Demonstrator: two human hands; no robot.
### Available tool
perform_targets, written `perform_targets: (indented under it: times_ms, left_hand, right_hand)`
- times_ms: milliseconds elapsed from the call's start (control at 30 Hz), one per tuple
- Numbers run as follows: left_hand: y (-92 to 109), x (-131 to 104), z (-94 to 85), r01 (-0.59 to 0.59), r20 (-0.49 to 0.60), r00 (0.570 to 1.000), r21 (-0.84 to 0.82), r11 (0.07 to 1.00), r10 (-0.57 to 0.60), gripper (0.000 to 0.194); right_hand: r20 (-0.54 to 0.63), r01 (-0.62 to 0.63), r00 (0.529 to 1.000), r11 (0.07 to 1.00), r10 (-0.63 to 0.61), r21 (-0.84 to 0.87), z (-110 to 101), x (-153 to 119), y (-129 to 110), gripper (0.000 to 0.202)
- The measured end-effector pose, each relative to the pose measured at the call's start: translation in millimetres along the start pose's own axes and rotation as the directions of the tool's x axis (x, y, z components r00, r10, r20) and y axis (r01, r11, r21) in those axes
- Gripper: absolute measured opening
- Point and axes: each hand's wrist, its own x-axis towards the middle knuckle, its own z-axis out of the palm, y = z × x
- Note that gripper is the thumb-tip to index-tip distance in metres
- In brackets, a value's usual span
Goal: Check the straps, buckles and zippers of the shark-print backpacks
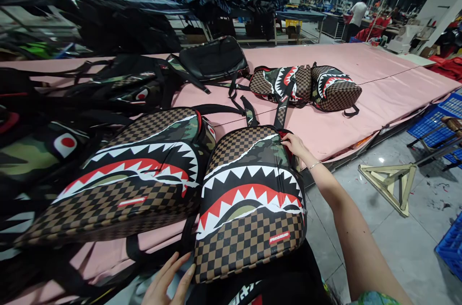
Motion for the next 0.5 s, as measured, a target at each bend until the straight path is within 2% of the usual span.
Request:
perform_targets:
  times_ms: [100,300,400,500]
  left_hand:
    - [1.9,0.7,0.1,0.010,0.015,1.000,-0.020,1.000,-0.009,0.056]
    - [0.5,0.4,6.6,-0.064,-0.056,0.997,-0.084,0.994,0.059,0.045]
    - [-0.4,-3.7,10.2,-0.068,-0.081,0.995,-0.159,0.985,0.056,0.040]
    - [-1.5,-8.3,16.5,-0.023,-0.085,0.996,-0.233,0.972,0.003,0.043]
  right_hand:
    - [-0.016,-0.005,1.000,1.000,0.005,0.014,1.7,-1.7,-1.3,0.004]
    - [-0.084,-0.034,0.996,0.994,0.043,0.105,1.3,-7.7,-12.6,0.003]
    - [-0.163,-0.059,0.982,0.976,0.094,0.208,-9.3,-18.7,-24.8,0.014]
    - [-0.281,-0.103,0.939,0.940,0.200,0.324,-22.5,-49.6,-38.9,0.030]
